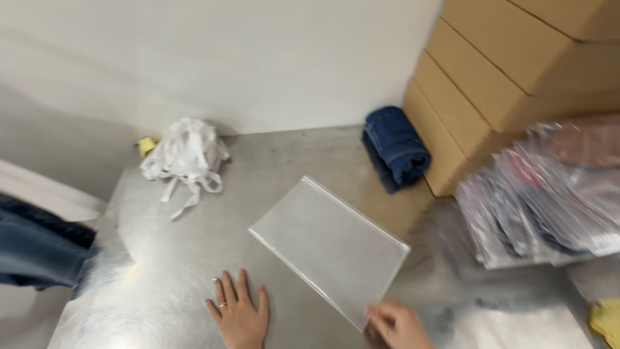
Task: The person places folded clothes into clear plastic bags on a metal table, seals the bags, and stacks them. The person then picks up a cardboard box from a stack and places it on the table.
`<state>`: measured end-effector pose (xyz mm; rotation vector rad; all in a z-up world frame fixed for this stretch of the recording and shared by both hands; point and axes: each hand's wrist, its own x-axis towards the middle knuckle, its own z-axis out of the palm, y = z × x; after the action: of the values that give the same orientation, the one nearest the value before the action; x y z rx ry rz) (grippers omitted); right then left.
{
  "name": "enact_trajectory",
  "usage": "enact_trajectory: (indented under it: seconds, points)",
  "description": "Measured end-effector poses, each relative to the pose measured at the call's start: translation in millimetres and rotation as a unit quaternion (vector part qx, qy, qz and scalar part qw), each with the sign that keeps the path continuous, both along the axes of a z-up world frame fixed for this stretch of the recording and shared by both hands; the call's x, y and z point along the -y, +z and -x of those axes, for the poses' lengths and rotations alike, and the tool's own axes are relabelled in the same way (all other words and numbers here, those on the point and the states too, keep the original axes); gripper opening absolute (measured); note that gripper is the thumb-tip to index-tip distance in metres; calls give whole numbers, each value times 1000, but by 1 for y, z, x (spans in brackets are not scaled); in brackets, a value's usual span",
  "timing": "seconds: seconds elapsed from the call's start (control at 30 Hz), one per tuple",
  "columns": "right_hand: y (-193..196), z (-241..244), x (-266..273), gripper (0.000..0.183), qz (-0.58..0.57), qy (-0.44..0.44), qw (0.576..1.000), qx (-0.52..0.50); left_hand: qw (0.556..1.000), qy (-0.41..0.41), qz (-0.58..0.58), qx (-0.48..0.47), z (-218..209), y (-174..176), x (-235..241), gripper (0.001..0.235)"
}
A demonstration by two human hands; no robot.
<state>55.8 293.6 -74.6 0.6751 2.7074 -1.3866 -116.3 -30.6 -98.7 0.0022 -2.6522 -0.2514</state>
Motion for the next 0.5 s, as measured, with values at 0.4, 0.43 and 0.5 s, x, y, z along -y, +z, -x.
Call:
enact_trajectory:
  seconds: [0.4,0.43,0.5]
  points:
    - [24,69,-87,67,-129,-187,965,130,1000,13,10,-2,5,-10,0,68]
    - [28,70,-87,63,-116,-197,963,142,1000,17,3,12,6,-15,1,70]
    - [20,73,-91,46,-102,-208,963,138,1000,7,-14,13,8,-23,5,71]
